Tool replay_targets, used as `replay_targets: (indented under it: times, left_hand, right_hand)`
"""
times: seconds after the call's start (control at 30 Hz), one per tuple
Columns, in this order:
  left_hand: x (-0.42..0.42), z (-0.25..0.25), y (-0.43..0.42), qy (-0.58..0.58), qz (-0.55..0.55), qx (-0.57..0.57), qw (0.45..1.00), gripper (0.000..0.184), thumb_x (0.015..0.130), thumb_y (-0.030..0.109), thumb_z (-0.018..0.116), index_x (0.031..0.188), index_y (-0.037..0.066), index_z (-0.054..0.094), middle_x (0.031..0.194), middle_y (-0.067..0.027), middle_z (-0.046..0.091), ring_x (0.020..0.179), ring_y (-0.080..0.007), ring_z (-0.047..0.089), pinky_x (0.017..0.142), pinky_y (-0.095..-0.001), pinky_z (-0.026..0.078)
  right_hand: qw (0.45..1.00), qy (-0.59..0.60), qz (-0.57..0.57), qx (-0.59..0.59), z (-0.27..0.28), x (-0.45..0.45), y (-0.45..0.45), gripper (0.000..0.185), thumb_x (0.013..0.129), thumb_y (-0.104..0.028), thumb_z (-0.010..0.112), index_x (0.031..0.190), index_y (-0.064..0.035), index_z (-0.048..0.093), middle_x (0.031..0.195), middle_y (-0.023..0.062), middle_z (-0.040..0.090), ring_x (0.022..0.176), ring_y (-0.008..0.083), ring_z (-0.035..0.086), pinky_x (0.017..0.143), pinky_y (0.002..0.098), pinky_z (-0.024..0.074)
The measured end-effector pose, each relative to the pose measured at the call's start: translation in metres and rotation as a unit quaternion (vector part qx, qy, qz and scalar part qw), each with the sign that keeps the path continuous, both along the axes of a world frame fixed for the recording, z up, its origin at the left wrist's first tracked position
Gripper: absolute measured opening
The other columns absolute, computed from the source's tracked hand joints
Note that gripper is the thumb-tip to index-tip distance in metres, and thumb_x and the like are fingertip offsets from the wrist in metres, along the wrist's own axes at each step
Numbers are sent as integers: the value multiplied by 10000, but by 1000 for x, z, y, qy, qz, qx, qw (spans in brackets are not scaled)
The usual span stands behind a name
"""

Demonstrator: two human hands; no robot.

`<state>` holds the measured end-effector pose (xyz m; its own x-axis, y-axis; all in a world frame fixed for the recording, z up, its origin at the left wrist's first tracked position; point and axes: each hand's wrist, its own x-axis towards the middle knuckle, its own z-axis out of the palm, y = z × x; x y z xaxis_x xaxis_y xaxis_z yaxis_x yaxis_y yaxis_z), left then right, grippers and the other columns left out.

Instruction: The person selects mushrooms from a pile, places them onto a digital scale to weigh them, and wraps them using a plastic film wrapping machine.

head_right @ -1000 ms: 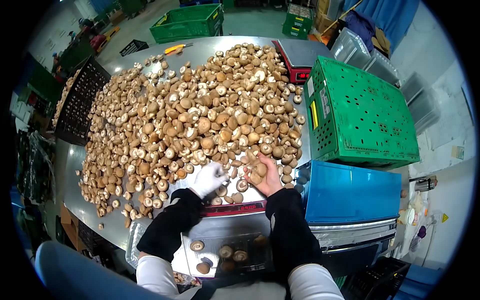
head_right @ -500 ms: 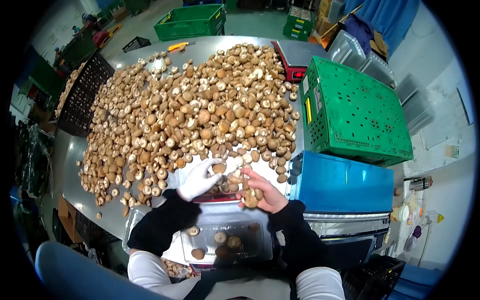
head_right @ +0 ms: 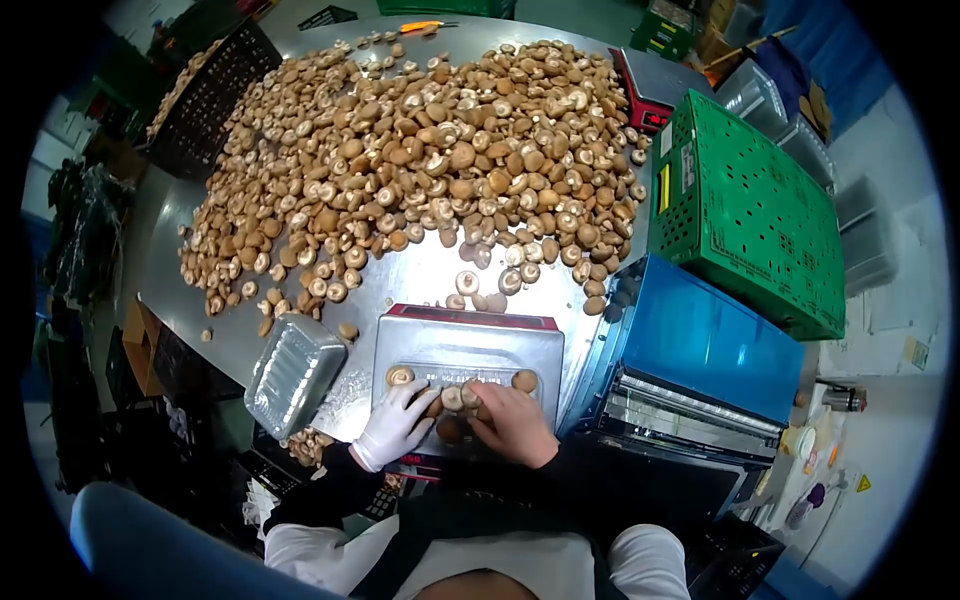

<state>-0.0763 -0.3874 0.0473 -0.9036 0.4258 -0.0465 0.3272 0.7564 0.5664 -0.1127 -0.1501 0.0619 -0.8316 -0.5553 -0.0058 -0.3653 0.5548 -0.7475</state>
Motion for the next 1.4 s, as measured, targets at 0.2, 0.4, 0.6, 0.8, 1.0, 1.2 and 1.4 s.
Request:
replay_targets:
  times: [0.2, 0.4, 0.6, 0.8, 1.0, 1.2, 1.4]
  left_hand:
    - [7, 19, 8, 64, 70, 33, 995, 506, 726, 147, 730, 1188, 44, 552, 1182, -162, 517, 1071, -352, 511, 907, -430, 424]
    - [1, 30, 48, 88, 63, 59, 992, 481, 692, 144, 747, 1137, 68, 582, 1119, -104, 560, 1009, -304, 540, 872, -402, 430]
    - [-4, 41, 78, 98, 56, 188, 976, 590, 634, 201, 821, 1149, 40, 582, 1056, -141, 573, 928, -326, 591, 792, -374, 487]
    - [-6, 48, 98, 127, 78, 211, 966, 499, 638, 199, 816, 1084, 57, 643, 1017, -133, 586, 836, -296, 617, 707, -345, 502]
    - [-6, 45, 92, 85, 117, 291, 946, 426, 659, 108, 775, 1058, 53, 638, 985, -130, 583, 878, -301, 589, 762, -366, 483]
    - [-22, 23, 74, 102, 143, 100, 979, 426, 705, 212, 735, 1090, 70, 620, 1063, -128, 560, 1047, -319, 504, 901, -407, 402]
    - [-20, 39, 84, 67, 96, 174, 978, 541, 683, 235, 788, 1146, 34, 595, 1101, -159, 532, 1028, -341, 523, 894, -405, 429]
  right_hand:
    - [996, 67, -6, -53, 10, 1, 3, 426, 771, -163, 718, 1148, -73, 542, 1009, 113, 601, 895, 289, 582, 827, 357, 410]
    - [895, -286, -202, -276, -25, 24, 0, 257, 853, -143, 661, 1049, -39, 531, 993, 96, 602, 868, 233, 588, 815, 347, 445]
    - [607, -473, -269, -579, -29, 18, 7, 272, 986, -316, 407, 1091, -84, 501, 1035, 116, 578, 921, 247, 587, 868, 388, 469]
    - [705, -416, -292, -495, 0, 27, -2, 328, 994, -309, 357, 1204, -78, 456, 1127, 116, 546, 1045, 234, 545, 940, 361, 430]
    - [632, -482, -285, -536, 5, 25, 2, 292, 987, -269, 365, 1187, -70, 437, 1091, 110, 529, 993, 203, 558, 905, 319, 446]
    - [659, -406, -313, -550, -14, 14, 22, 220, 951, -194, 396, 1115, -56, 446, 1048, 96, 541, 986, 194, 538, 880, 326, 447]
    - [673, -360, -322, -560, 1, 15, 21, 279, 905, -82, 391, 1182, -45, 403, 1139, 123, 503, 1049, 214, 519, 940, 348, 426]
